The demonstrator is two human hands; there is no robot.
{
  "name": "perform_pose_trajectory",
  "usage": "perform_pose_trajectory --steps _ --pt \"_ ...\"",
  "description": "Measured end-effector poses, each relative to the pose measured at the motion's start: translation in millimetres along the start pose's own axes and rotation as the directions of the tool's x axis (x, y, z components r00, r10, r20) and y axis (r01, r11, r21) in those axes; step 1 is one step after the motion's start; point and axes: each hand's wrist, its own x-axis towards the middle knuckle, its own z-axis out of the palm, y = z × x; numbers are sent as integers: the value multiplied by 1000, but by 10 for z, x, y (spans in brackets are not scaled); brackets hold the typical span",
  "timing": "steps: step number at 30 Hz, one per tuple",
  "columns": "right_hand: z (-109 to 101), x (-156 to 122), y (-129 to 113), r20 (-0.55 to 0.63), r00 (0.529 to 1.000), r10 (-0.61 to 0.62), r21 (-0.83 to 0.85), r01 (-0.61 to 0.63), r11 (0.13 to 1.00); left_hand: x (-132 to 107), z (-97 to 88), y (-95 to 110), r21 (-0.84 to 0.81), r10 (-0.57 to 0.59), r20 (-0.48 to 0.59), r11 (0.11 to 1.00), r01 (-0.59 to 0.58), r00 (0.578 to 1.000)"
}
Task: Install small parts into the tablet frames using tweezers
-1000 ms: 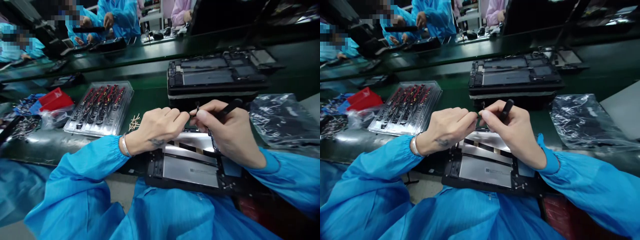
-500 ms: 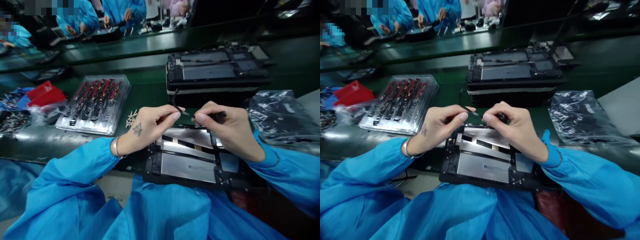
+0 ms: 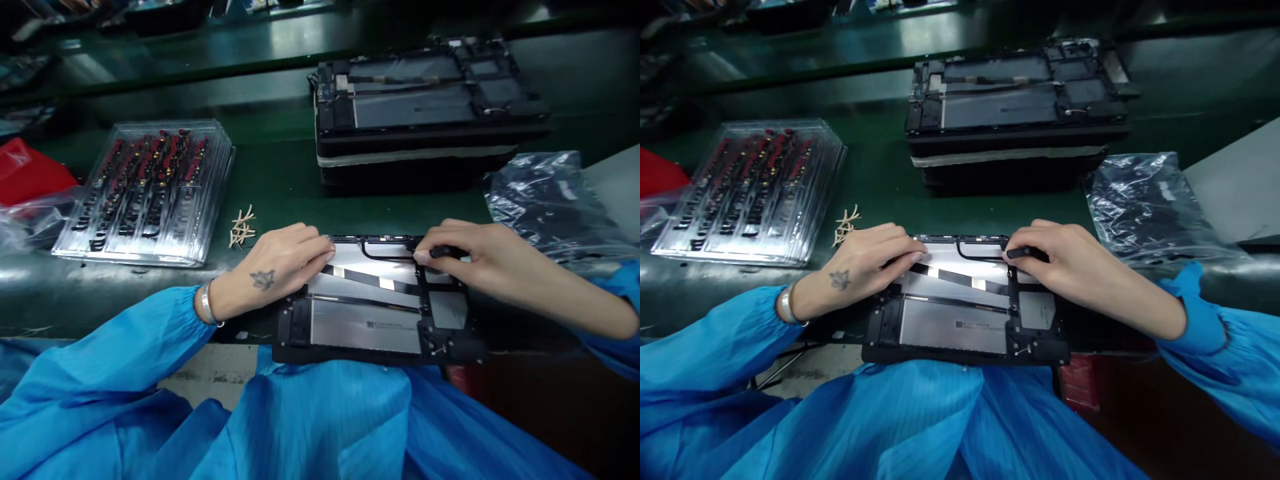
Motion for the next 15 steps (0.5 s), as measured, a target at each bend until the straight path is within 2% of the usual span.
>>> perform_pose_trajectory --steps 3,7,15 --pt "-10 12 29 -11 999 51 -38 -51 998 48 33 -17 -47 21 19 999 -20 1000" --pt "-20 45 5 6 996 85 -79 -84 993 93 87 -20 -126 41 122 992 -25 992" --pt "-30 89 3 14 998 65 -114 -63 991 193 120 8 -100 128 186 989 -111 974"
